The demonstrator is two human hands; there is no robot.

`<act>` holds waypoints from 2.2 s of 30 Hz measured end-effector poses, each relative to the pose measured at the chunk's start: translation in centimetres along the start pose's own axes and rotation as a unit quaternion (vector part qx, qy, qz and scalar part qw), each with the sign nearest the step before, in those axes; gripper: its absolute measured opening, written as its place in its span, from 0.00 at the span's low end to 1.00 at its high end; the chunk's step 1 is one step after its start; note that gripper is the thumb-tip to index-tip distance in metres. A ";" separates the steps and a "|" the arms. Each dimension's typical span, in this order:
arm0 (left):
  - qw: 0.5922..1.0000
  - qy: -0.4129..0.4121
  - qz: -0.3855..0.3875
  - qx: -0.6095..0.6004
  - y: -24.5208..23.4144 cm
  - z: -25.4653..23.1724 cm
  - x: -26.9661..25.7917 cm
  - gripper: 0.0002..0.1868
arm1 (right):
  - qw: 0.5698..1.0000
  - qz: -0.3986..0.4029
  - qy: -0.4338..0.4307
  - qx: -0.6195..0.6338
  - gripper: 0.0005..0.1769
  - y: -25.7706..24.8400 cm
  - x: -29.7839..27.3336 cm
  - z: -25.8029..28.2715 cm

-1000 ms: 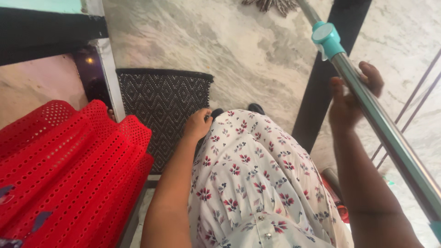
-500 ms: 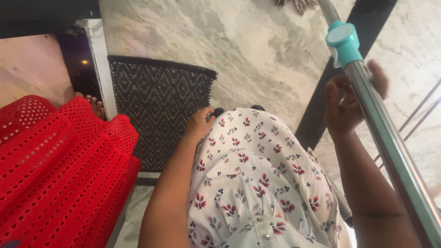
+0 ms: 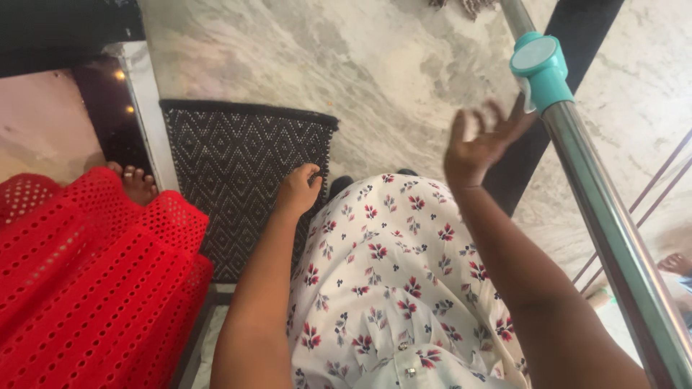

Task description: The person cleans a marble floor with a long-handled mop, picks up and moves a small rug by hand, and continues mopping the floor surface.

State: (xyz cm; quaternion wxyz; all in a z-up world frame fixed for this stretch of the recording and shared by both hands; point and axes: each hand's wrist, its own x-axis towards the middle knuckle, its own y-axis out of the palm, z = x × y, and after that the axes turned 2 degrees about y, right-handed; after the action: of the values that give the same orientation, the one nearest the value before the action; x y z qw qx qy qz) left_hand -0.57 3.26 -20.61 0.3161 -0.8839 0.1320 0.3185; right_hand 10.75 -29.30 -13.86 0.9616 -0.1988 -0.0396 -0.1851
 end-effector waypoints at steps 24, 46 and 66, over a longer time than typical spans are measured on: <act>0.964 0.080 0.045 0.249 5.6 3.8 10.8 0.27 | 0.830 0.472 0.165 -0.249 0.24 10.5 -8.7 -9.9; 0.917 0.086 0.009 0.390 9.1 9.7 19.1 0.24 | 0.803 0.500 0.181 -0.268 0.23 12.1 -9.0 -13.6; 0.949 0.136 -0.080 0.275 0.8 4.4 1.3 0.05 | 0.791 0.505 0.226 -0.260 0.23 3.0 -8.7 -5.0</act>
State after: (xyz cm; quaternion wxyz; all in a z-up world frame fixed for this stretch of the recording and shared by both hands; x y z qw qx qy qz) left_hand -2.04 5.39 -24.43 0.5500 -0.8055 0.1851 0.1203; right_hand 3.84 -25.79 -20.81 0.8115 -0.3857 0.3348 0.2840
